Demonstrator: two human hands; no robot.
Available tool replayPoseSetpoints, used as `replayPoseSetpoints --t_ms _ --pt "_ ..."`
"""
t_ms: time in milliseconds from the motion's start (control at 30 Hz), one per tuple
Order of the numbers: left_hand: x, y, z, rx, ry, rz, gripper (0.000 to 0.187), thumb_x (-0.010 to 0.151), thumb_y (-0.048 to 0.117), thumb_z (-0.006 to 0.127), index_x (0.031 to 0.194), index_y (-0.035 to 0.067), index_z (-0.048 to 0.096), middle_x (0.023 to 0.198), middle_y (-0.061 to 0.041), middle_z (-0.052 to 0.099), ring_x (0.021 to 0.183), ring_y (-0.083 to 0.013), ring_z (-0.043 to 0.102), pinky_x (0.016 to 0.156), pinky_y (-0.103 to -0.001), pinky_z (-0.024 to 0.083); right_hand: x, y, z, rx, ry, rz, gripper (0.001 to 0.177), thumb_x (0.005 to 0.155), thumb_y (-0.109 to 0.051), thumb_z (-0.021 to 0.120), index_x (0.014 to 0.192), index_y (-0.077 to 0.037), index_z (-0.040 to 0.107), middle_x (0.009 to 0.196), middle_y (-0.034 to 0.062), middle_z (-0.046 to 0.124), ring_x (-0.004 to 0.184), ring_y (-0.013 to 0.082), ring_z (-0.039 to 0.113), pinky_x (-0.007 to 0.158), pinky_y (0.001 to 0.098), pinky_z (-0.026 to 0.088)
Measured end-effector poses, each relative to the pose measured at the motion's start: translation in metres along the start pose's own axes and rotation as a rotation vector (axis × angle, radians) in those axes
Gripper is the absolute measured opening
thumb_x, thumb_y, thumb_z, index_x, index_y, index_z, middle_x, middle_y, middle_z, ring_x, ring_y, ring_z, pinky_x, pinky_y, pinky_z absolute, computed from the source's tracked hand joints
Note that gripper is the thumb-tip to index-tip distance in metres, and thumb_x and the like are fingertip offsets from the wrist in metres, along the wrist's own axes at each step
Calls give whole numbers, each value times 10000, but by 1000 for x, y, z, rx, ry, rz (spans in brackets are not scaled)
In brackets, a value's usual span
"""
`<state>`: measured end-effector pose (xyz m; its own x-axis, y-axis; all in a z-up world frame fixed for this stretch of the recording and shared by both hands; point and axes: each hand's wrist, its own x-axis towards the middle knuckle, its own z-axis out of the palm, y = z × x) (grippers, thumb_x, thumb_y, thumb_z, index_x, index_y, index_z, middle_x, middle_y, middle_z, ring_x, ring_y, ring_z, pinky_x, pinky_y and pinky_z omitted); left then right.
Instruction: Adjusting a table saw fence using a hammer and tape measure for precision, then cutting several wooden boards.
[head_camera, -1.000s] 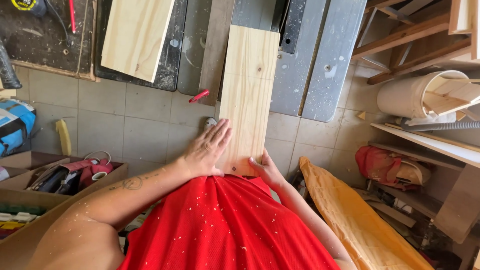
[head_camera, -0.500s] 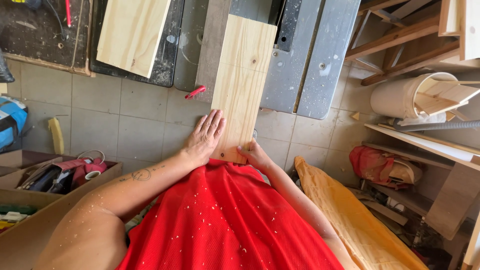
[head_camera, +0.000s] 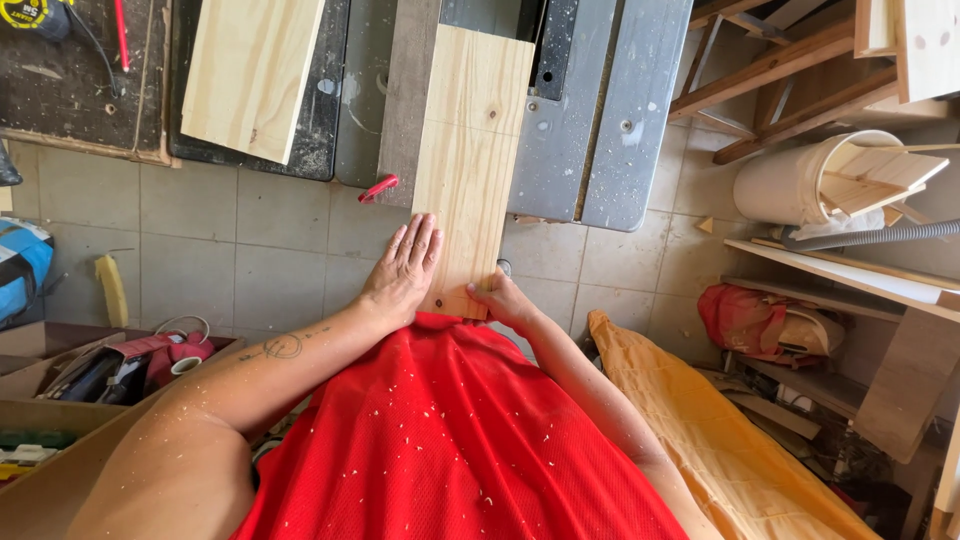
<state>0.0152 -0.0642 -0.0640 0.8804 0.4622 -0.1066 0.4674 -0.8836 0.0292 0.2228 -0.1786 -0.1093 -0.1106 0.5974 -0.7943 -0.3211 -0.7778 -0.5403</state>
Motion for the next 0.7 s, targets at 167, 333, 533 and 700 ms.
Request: replayPoseSetpoints --t_ms 167,333,533,700 --pt "17 10 -6 -69 2 -7 1217 520 88 816 1621 -50 316 1718 -338 184 1613 -489 164 1322 -550 139 8 0 -3 -8 23 33 539 1038 -243 724 1413 -10 416 1071 319 688 768 459 782 629 475 692" --pt "34 1 -12 -44 -26 3 1198 524 127 788 1622 -40 337 1713 -340 209 1598 -489 217 1308 -552 182 25 -1 -12 -21 32 1 554 1045 -242 709 1432 -16 384 1037 299 679 754 466 774 633 493 683" --pt "57 -24 -16 -114 -228 4 1353 496 305 813 1652 -64 216 1751 -308 110 1625 -451 148 1327 -521 134 38 -20 -17 18 32 -20 498 1043 -190 687 1394 8 394 971 304 683 688 469 767 583 518 671" --pt "78 -40 -35 -86 -251 12 1468 427 446 852 1655 -56 222 1752 -290 142 1624 -438 173 1329 -521 144 31 -57 -14 -34 49 -40 490 1036 -236 679 1314 96 449 872 325 710 650 426 773 556 455 672"
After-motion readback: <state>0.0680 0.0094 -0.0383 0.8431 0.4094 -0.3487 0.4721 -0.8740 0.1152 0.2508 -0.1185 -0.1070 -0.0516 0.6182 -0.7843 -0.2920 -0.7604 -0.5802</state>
